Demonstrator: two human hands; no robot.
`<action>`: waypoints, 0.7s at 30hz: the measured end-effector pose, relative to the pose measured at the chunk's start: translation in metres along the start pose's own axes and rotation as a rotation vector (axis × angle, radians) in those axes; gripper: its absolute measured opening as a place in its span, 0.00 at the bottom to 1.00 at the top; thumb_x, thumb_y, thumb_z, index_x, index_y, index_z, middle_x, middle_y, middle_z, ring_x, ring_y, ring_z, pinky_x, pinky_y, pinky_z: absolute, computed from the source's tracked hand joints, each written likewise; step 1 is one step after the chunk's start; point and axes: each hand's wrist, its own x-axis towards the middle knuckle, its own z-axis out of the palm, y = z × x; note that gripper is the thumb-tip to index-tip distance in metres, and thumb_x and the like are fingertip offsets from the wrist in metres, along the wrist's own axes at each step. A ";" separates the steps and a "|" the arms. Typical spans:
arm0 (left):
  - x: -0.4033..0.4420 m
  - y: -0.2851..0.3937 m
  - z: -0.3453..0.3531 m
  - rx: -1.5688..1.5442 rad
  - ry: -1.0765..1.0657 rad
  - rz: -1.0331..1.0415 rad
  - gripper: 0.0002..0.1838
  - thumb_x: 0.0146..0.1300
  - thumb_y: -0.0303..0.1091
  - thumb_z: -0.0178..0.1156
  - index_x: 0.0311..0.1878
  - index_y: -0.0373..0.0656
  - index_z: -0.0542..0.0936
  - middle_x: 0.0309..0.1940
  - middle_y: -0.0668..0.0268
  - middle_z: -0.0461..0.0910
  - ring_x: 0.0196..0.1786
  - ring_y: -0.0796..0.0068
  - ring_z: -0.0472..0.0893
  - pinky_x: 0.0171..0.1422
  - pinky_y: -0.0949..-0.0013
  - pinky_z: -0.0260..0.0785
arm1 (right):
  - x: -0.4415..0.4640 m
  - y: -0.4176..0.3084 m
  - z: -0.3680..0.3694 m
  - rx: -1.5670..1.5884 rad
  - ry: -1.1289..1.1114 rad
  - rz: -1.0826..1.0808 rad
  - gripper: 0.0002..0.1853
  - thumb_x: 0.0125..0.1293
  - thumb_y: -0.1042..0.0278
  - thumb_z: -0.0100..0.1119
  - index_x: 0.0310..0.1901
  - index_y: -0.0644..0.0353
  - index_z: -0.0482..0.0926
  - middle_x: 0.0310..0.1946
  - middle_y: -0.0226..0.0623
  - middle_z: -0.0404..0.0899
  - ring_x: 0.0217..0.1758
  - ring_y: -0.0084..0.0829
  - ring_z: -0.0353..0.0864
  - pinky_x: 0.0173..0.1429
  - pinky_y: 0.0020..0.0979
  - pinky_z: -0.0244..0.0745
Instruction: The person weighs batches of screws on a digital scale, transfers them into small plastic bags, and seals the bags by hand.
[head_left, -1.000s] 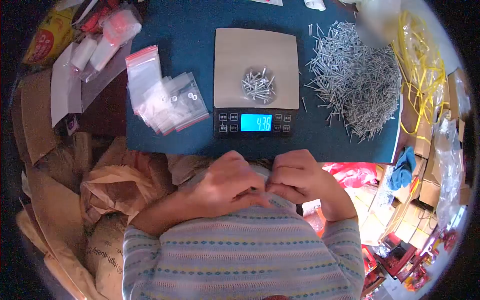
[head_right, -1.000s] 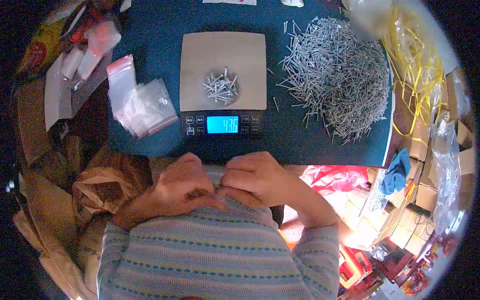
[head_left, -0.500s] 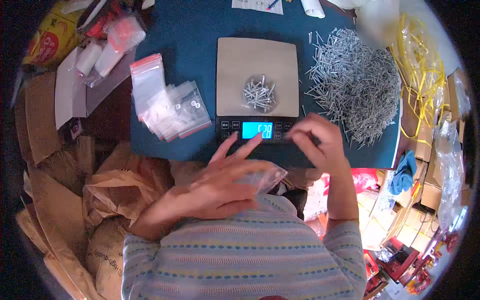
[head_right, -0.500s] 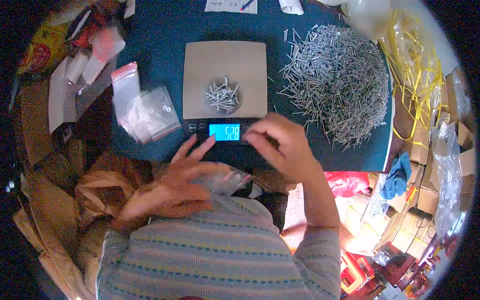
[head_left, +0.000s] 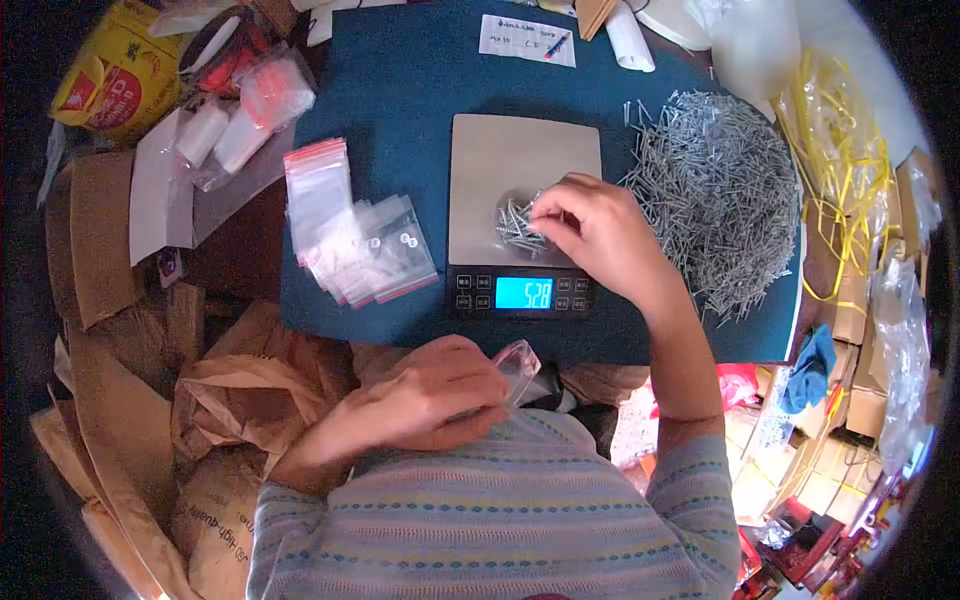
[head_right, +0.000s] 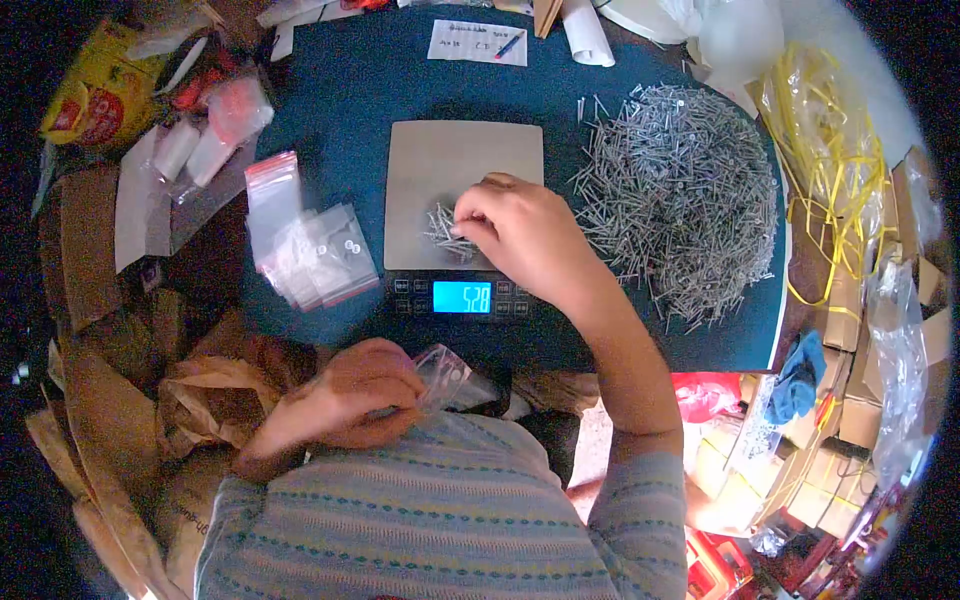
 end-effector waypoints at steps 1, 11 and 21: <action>0.000 0.000 0.000 0.001 0.016 -0.007 0.07 0.52 0.25 0.66 0.32 0.40 0.77 0.32 0.63 0.78 0.35 0.60 0.79 0.45 0.61 0.71 | -0.001 0.000 -0.002 0.016 0.022 -0.001 0.08 0.54 0.67 0.67 0.32 0.57 0.78 0.29 0.37 0.78 0.35 0.39 0.81 0.37 0.37 0.75; 0.001 -0.003 0.003 0.048 0.041 0.009 0.07 0.50 0.23 0.66 0.31 0.39 0.77 0.31 0.63 0.78 0.35 0.61 0.79 0.43 0.62 0.72 | 0.004 -0.017 0.013 -0.097 0.041 0.051 0.16 0.48 0.68 0.72 0.29 0.60 0.71 0.29 0.38 0.76 0.30 0.40 0.78 0.34 0.37 0.72; 0.000 -0.004 0.001 0.088 0.042 0.003 0.08 0.50 0.23 0.67 0.31 0.39 0.77 0.30 0.63 0.78 0.33 0.61 0.79 0.41 0.61 0.71 | 0.002 -0.004 0.016 0.107 0.144 0.027 0.13 0.50 0.77 0.67 0.24 0.62 0.67 0.24 0.39 0.78 0.27 0.39 0.80 0.33 0.34 0.75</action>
